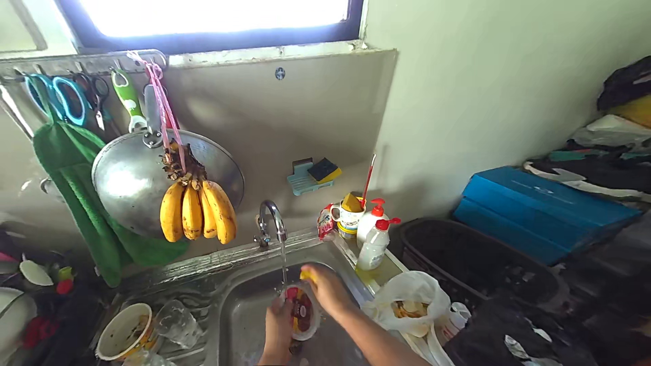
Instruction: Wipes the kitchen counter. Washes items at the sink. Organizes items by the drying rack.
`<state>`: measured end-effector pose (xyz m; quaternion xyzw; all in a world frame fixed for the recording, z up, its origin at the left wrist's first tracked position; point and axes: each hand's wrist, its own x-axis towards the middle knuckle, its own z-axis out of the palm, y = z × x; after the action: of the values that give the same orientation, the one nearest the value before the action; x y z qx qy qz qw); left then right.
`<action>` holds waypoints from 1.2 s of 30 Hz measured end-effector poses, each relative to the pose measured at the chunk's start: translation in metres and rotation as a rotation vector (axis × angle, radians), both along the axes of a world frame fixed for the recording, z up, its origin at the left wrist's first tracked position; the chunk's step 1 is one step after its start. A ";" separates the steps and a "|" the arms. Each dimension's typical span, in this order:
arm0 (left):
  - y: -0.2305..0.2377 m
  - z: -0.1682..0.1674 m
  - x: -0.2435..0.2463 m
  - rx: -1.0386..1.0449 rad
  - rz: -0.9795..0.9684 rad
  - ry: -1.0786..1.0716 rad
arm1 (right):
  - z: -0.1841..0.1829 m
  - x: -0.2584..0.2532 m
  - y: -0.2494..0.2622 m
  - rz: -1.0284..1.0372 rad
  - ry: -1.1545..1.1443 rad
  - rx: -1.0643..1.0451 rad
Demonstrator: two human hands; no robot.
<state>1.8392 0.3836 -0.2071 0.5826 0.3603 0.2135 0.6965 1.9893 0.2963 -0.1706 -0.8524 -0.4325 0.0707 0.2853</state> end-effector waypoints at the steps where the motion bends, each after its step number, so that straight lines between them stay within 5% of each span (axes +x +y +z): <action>1: 0.006 0.010 0.004 0.179 -0.057 0.108 | 0.032 0.006 0.007 -0.059 -0.065 0.066; 5: 0.014 0.052 0.013 0.673 -0.248 0.363 | 0.152 0.045 0.055 -0.078 -0.435 0.455; 9: 0.013 0.055 0.011 0.509 -0.159 0.210 | 0.201 0.100 0.099 0.003 -0.605 0.243; 13: 0.012 0.034 -0.013 -0.113 0.077 -0.232 | 0.165 0.057 0.072 0.009 -0.693 0.412; 16: 0.008 0.023 -0.028 -0.377 0.225 -0.389 | 0.080 0.000 0.041 0.037 -0.148 0.253; 19: 0.008 -0.002 -0.029 -0.331 0.372 -0.250 | 0.019 -0.025 0.031 0.156 0.436 0.009; 22: 0.012 -0.011 -0.030 -0.408 0.243 -0.044 | 0.015 -0.059 0.014 0.214 0.199 0.014; 26: 0.018 0.013 -0.032 -0.647 0.124 -0.245 | -0.019 -0.065 -0.016 0.423 -0.154 0.137; 29: 0.022 0.017 -0.027 -0.372 0.002 -0.104 | -0.040 -0.048 -0.034 0.394 0.076 0.153; 33: 0.027 0.042 -0.018 0.301 -0.336 0.217 | -0.062 -0.042 -0.040 -0.043 0.615 0.481; 36: 0.026 0.072 -0.029 0.600 -0.458 0.393 | -0.055 -0.052 -0.023 -0.200 0.961 0.514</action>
<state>1.8106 0.4092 -0.1349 0.8541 0.2691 0.0335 0.4438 1.9369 0.2729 -0.2260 -0.6640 -0.1740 0.3165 0.6547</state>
